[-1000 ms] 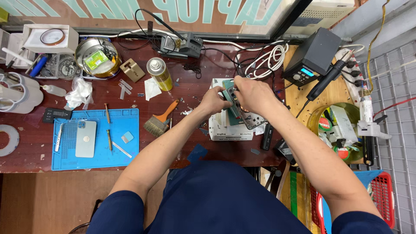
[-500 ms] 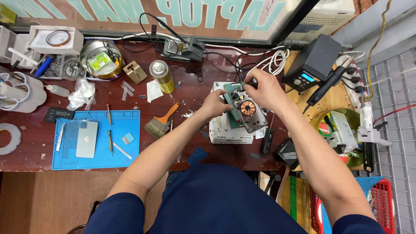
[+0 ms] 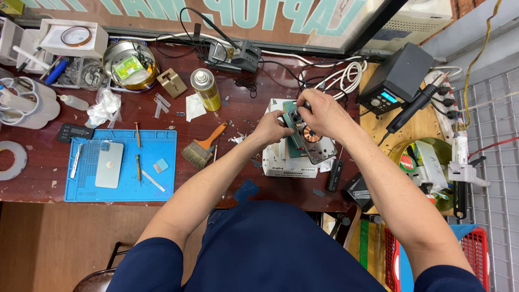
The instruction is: The person uses a hot air gun to heat a component on a circuit board and then uses tweezers to remove the heated component. They continue to manipulate the board and tools on the workbench.
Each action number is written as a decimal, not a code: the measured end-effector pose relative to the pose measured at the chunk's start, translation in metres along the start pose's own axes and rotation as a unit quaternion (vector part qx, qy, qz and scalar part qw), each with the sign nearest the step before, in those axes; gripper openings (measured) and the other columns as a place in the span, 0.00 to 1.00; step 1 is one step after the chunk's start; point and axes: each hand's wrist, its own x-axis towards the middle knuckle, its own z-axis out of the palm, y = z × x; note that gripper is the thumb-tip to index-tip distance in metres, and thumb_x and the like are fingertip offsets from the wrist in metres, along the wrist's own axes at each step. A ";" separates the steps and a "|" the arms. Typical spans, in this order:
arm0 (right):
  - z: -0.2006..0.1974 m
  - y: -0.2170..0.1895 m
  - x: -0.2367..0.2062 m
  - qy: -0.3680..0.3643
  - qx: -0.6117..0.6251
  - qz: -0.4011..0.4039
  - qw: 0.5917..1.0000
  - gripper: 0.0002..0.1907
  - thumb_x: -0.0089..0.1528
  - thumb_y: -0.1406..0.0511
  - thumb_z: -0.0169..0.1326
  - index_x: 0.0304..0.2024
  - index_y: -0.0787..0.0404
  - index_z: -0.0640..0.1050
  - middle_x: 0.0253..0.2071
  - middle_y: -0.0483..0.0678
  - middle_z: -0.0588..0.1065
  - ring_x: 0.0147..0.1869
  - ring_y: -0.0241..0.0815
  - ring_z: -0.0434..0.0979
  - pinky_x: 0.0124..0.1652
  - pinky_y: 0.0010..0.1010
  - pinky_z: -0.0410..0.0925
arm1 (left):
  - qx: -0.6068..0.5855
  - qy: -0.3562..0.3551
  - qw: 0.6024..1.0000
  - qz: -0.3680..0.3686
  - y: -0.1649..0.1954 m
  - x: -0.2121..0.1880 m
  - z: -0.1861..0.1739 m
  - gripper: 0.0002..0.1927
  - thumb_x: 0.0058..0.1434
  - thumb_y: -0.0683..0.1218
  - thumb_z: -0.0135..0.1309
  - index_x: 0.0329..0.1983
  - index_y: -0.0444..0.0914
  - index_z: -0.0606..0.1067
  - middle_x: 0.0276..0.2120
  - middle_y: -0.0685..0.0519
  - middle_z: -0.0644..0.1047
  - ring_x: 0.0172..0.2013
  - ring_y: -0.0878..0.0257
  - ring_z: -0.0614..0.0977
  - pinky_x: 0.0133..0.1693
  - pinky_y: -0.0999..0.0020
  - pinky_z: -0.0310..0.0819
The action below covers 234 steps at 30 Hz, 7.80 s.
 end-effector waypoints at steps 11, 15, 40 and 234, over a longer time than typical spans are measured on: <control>0.011 0.003 0.003 0.003 -0.011 -0.042 0.999 0.07 0.61 0.70 0.54 0.40 0.66 0.73 0.39 0.59 0.75 0.46 0.61 0.77 0.45 0.46 0.70 | 0.000 -0.006 1.000 0.002 0.001 0.002 -0.002 0.30 0.52 0.41 0.66 0.59 0.35 0.73 0.34 0.51 0.80 0.30 0.65 0.81 0.28 0.70 0.78; 0.016 0.004 0.006 -0.018 -0.011 -0.043 0.999 0.06 0.61 0.70 0.54 0.39 0.65 0.72 0.39 0.57 0.74 0.46 0.60 0.77 0.45 0.46 0.70 | 0.002 -0.005 1.000 0.002 0.003 0.001 -0.005 0.26 0.51 0.41 0.67 0.55 0.34 0.75 0.34 0.51 0.81 0.31 0.65 0.82 0.29 0.70 0.78; 0.001 0.009 -0.004 0.063 0.069 0.028 0.995 0.09 0.62 0.69 0.58 0.44 0.64 0.75 0.38 0.54 0.78 0.42 0.52 0.81 0.41 0.39 0.72 | 0.030 -0.004 1.000 0.010 0.010 -0.002 -0.004 0.43 0.52 0.38 0.66 0.72 0.46 0.65 0.30 0.51 0.77 0.27 0.64 0.79 0.26 0.67 0.77; 0.210 -0.084 -0.007 -0.170 0.172 0.168 0.956 0.12 0.62 0.62 0.58 0.45 0.61 0.83 0.35 0.51 0.83 0.37 0.41 0.83 0.39 0.32 0.73 | 0.201 0.412 0.876 -0.148 -0.164 -0.164 -0.267 0.15 0.47 0.44 0.67 0.40 0.43 0.85 0.36 0.40 0.82 0.39 0.45 0.84 0.44 0.52 0.78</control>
